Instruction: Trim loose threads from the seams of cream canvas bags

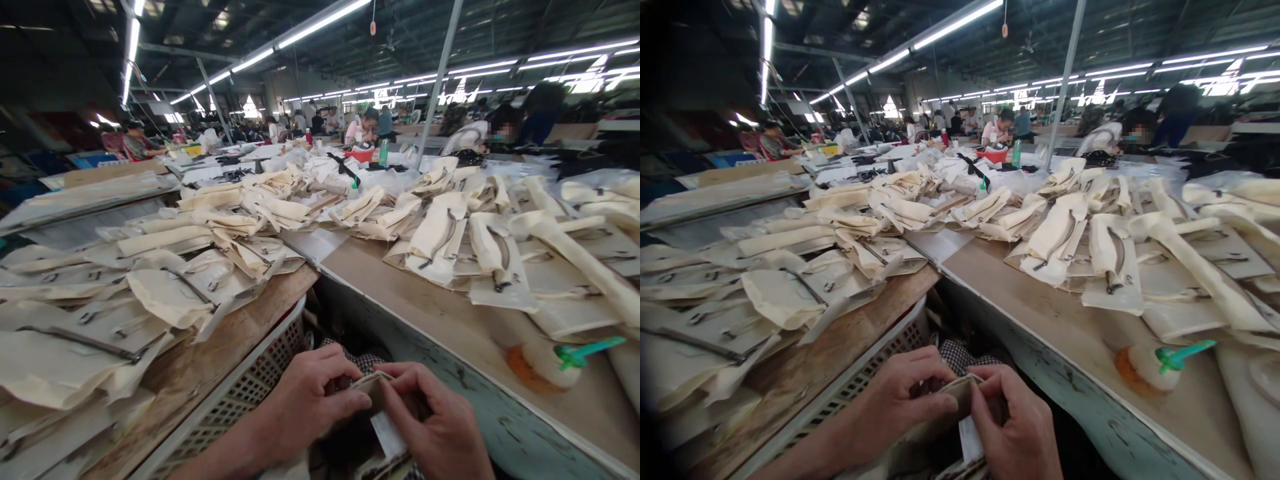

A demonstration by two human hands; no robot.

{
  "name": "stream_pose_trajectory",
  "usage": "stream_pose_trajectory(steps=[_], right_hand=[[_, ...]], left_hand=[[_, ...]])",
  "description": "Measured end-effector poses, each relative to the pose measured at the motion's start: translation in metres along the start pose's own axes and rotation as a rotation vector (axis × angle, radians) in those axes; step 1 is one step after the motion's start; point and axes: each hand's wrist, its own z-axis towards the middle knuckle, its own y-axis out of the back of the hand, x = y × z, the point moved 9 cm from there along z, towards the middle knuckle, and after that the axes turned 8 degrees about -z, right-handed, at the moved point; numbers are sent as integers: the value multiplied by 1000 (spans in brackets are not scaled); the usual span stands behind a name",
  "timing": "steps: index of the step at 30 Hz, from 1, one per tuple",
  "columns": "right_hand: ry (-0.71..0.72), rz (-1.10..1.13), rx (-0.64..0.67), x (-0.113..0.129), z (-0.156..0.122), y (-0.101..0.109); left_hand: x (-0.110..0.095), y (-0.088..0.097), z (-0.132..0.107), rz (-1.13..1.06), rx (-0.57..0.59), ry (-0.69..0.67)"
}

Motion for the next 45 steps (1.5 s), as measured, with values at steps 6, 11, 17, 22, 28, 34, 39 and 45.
stream_pose_trajectory(steps=[6,11,17,22,28,34,39,45], right_hand=[[3,18,8,1,0,-2],[-14,37,21,2,-1,-5],[-139,183,67,-5,0,-7],[-121,231,131,-6,3,-11],[-159,213,157,-7,12,-12],[-174,195,128,-4,12,-7],[-177,235,171,-6,9,-16],[-128,309,281,16,31,-17]], left_hand=[[-6,-6,-3,96,-23,-118],[-5,-10,1,162,-81,-167],[-7,-8,8,40,-41,-110],[-2,-8,15,-30,-36,-93],[4,-4,17,14,-27,-79],[19,13,-20,326,62,-77],[41,16,-48,403,63,-74],[-5,15,-61,423,-78,-142]])
